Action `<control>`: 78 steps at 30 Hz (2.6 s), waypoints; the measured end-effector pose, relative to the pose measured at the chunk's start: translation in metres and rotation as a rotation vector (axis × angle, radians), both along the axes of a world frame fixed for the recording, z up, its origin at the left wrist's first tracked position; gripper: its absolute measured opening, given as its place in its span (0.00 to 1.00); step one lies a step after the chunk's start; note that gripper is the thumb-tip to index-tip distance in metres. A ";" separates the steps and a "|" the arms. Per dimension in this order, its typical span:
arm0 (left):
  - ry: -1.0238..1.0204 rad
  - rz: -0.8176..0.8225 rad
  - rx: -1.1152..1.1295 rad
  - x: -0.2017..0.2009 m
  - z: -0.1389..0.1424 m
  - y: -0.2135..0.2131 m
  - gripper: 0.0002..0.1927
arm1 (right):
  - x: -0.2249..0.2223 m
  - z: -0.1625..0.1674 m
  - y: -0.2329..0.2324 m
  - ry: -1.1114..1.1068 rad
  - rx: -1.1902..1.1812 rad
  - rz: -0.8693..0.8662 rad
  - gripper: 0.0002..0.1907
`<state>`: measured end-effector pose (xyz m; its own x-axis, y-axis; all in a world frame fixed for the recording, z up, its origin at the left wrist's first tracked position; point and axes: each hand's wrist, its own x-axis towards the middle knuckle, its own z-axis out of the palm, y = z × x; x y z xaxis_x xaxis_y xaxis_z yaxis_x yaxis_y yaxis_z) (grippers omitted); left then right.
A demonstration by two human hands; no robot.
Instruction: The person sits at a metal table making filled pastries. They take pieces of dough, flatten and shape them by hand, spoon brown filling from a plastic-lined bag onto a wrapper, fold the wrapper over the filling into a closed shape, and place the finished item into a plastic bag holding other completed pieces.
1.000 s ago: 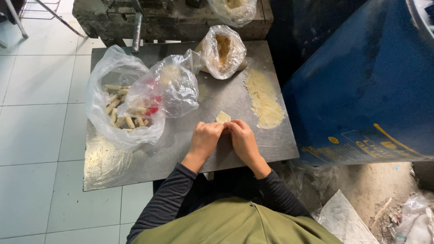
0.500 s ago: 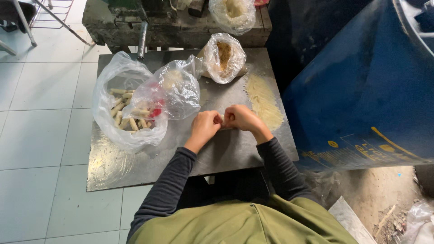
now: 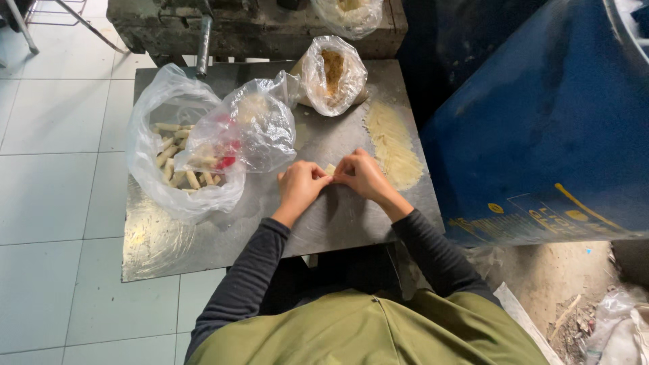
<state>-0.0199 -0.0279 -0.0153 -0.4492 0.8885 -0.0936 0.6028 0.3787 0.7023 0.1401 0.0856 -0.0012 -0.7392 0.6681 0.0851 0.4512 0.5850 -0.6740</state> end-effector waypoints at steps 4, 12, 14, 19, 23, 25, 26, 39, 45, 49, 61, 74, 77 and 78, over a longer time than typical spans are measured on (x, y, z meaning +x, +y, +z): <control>0.200 -0.060 0.345 0.002 -0.001 -0.003 0.05 | 0.003 0.003 0.000 0.056 0.154 0.103 0.06; 0.355 0.076 0.299 0.014 0.006 -0.009 0.06 | 0.005 -0.006 -0.009 0.052 0.207 -0.061 0.04; 0.231 0.147 0.218 0.012 0.010 -0.004 0.06 | -0.003 -0.009 -0.008 0.044 0.178 -0.165 0.05; 0.303 0.080 0.347 0.013 0.007 -0.008 0.05 | 0.002 -0.010 -0.009 0.074 0.242 -0.113 0.04; 0.421 0.044 0.423 0.013 0.007 -0.009 0.05 | 0.010 -0.007 -0.008 0.099 0.298 -0.037 0.07; 0.395 0.064 0.383 0.019 0.007 -0.011 0.05 | 0.008 -0.010 -0.013 0.118 0.346 -0.086 0.05; 0.382 0.079 0.352 0.021 0.008 -0.011 0.05 | 0.007 -0.011 -0.015 0.085 0.331 -0.130 0.04; 0.576 0.274 0.296 0.021 -0.027 0.029 0.14 | -0.039 -0.042 -0.002 0.027 0.356 -0.342 0.16; 0.368 -0.023 0.359 0.018 0.001 0.008 0.13 | -0.009 -0.026 0.011 0.205 0.204 -0.487 0.11; 0.377 0.087 0.412 0.018 0.026 -0.030 0.11 | 0.045 -0.011 -0.007 0.387 0.160 -0.316 0.10; 0.926 0.538 0.082 -0.129 0.080 -0.108 0.19 | 0.126 -0.010 -0.004 0.228 0.223 -0.441 0.11; 0.390 -0.276 0.452 0.095 0.016 -0.001 0.15 | 0.119 0.023 -0.026 0.168 0.356 -0.140 0.09; 0.407 -0.220 0.365 0.122 -0.002 0.036 0.16 | 0.121 0.016 -0.016 0.234 0.292 -0.279 0.09; 0.415 -0.184 0.329 0.126 -0.007 0.044 0.15 | 0.120 0.013 -0.009 0.269 0.245 -0.354 0.09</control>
<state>0.1056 0.0162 -0.0225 -0.2240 0.9084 0.3531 0.8893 0.0423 0.4554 0.2599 0.0763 0.0116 -0.4016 0.8103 0.4267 0.4795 0.5830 -0.6559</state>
